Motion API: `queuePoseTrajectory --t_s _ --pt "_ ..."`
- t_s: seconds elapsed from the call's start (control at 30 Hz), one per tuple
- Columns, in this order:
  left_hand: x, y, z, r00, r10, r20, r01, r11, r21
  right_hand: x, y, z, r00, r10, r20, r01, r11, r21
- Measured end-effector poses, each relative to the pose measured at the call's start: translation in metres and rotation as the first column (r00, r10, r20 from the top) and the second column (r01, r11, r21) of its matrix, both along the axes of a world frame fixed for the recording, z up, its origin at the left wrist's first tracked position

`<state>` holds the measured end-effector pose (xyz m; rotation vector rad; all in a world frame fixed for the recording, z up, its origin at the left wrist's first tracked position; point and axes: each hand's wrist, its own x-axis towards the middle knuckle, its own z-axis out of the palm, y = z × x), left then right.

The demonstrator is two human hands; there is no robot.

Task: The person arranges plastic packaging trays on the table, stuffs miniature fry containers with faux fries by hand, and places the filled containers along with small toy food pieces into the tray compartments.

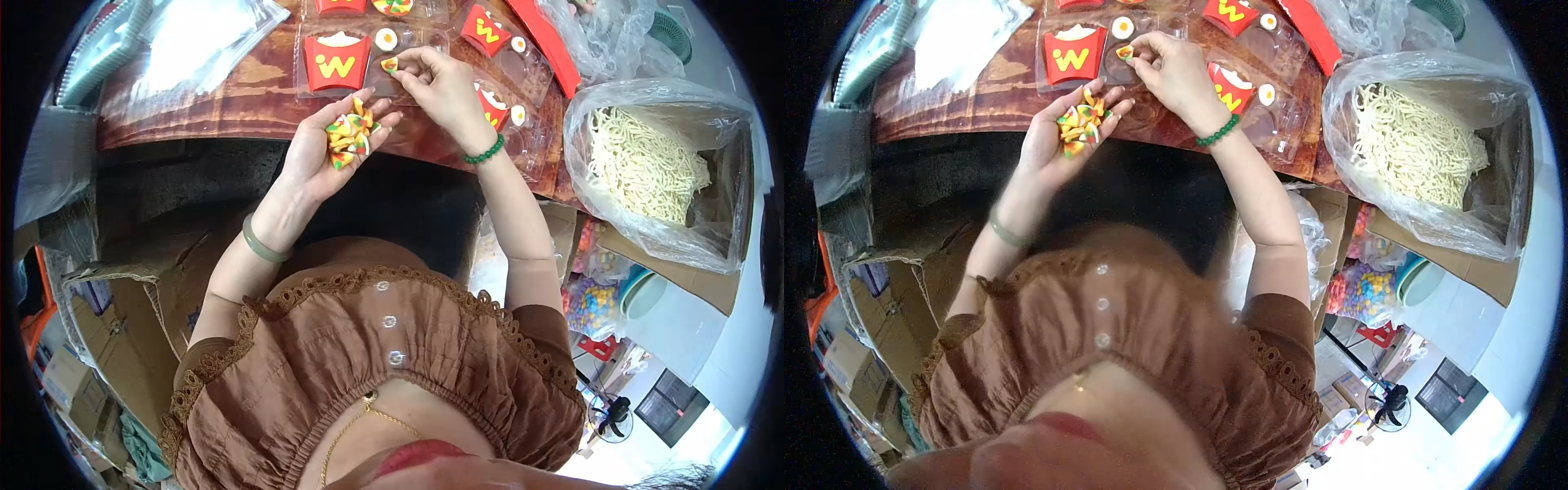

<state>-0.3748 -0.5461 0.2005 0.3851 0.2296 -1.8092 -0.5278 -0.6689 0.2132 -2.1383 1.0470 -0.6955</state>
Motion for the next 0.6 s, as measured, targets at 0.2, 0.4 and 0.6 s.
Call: queuePoseTrajectory --t_s 0.2,0.4,0.6 --pt "0.004 -0.009 0.007 0.993 0.029 0.111 -0.023 0.998 -0.053 0.004 -0.003 -0.004 0.997 0.022 -0.074 -0.023 1.000 -0.016" --pt "0.006 -0.012 0.002 0.997 0.017 0.075 -0.015 0.999 -0.030 0.008 -0.005 0.007 0.965 0.024 -0.262 -0.102 0.952 -0.288" --pt "0.001 -0.011 0.004 0.998 0.015 0.060 -0.015 1.000 0.007 0.007 -0.004 0.005 0.977 0.043 -0.207 -0.114 0.931 -0.346"
